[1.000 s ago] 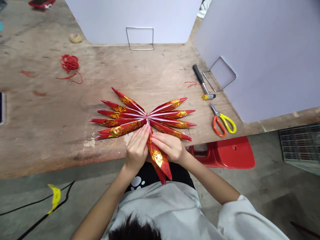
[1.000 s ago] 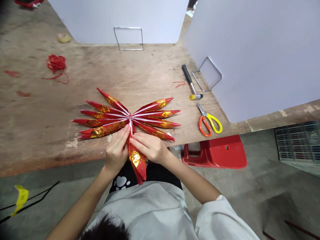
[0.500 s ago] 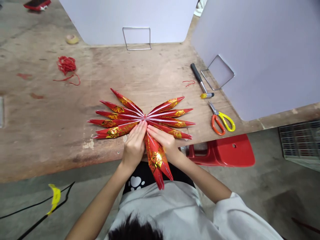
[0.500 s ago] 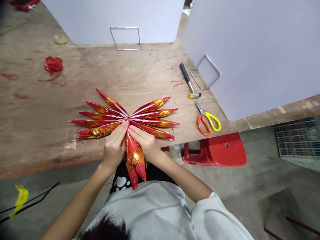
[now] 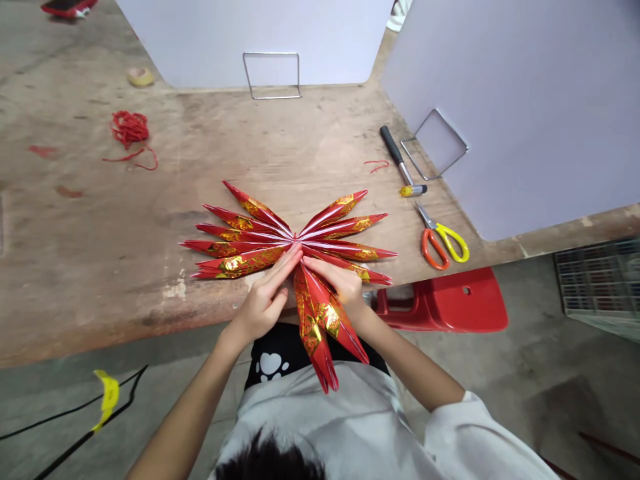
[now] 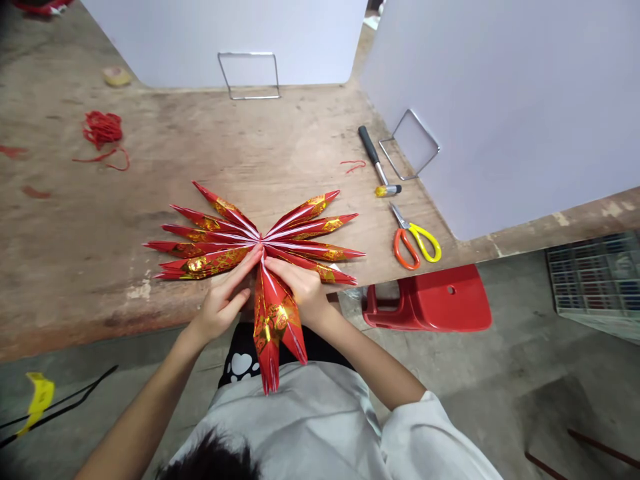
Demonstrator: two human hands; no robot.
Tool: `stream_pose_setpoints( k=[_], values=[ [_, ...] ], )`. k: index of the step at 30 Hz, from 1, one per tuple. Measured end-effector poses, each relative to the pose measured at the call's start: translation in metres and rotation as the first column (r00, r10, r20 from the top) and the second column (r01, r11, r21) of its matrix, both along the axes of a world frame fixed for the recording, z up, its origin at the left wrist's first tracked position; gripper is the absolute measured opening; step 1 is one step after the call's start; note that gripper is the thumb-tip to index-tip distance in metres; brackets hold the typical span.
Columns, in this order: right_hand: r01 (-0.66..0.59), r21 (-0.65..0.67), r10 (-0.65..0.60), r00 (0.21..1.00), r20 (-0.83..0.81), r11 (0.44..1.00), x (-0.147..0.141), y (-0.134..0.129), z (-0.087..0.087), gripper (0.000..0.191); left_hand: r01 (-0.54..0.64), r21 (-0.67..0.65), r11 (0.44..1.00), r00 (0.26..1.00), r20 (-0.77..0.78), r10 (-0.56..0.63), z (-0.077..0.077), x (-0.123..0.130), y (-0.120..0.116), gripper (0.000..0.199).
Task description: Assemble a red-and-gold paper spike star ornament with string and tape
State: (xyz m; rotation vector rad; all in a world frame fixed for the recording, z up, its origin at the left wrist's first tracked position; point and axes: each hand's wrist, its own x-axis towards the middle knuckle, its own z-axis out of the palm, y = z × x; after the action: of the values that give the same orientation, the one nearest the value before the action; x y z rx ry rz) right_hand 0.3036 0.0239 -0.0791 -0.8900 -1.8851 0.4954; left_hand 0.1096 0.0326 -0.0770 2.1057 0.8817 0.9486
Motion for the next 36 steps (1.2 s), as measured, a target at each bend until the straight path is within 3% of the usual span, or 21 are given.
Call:
stream_pose_setpoints(
  k=[5,11,13,16,19,21,26,32,36],
  values=[
    [0.007,0.139,-0.016,0.998,0.065,0.99,0.006,-0.003,-0.004,0.049,0.036,0.061,0.997,0.997,-0.075,-0.031,0.001,0.003,-0.002,0.065],
    [-0.024,0.281,-0.026,0.984,0.175,0.959,0.013,-0.002,-0.001,0.042,-0.006,0.15,0.989,0.992,-0.126,0.025,-0.001,0.009,0.0,0.061],
    [-0.045,0.303,-0.023,0.975,0.219,0.952,0.016,-0.001,0.002,0.039,-0.022,0.27,0.963,0.98,-0.184,0.074,-0.003,0.012,0.0,0.062],
    [-0.075,0.346,-0.029,0.957,0.288,0.935,0.018,0.0,0.006,0.032,-0.132,0.441,0.888,0.953,-0.189,0.236,-0.008,0.018,-0.002,0.059],
    [-0.11,0.399,-0.034,0.941,0.336,0.91,0.021,0.002,0.006,0.024,-0.218,0.482,0.849,0.933,-0.153,0.327,-0.009,0.02,-0.004,0.052],
    [-0.138,0.407,-0.027,0.927,0.374,0.903,0.025,0.004,0.005,0.021,-0.171,0.485,0.858,0.94,-0.181,0.29,-0.007,0.018,-0.004,0.047],
    [-0.216,0.297,0.083,0.912,0.402,0.93,0.035,0.012,0.006,0.021,-0.009,0.476,0.879,0.946,-0.28,0.161,0.0,0.007,0.0,0.043],
    [-0.234,0.072,0.192,0.909,0.37,0.97,0.034,0.024,0.017,0.023,-0.17,0.321,0.932,0.974,-0.09,0.209,-0.007,0.007,0.0,0.034],
    [-0.197,-0.042,0.198,0.906,0.375,0.979,0.034,0.029,0.027,0.02,-0.159,0.259,0.953,0.983,-0.046,0.177,-0.008,0.005,0.002,0.031]
  ],
)
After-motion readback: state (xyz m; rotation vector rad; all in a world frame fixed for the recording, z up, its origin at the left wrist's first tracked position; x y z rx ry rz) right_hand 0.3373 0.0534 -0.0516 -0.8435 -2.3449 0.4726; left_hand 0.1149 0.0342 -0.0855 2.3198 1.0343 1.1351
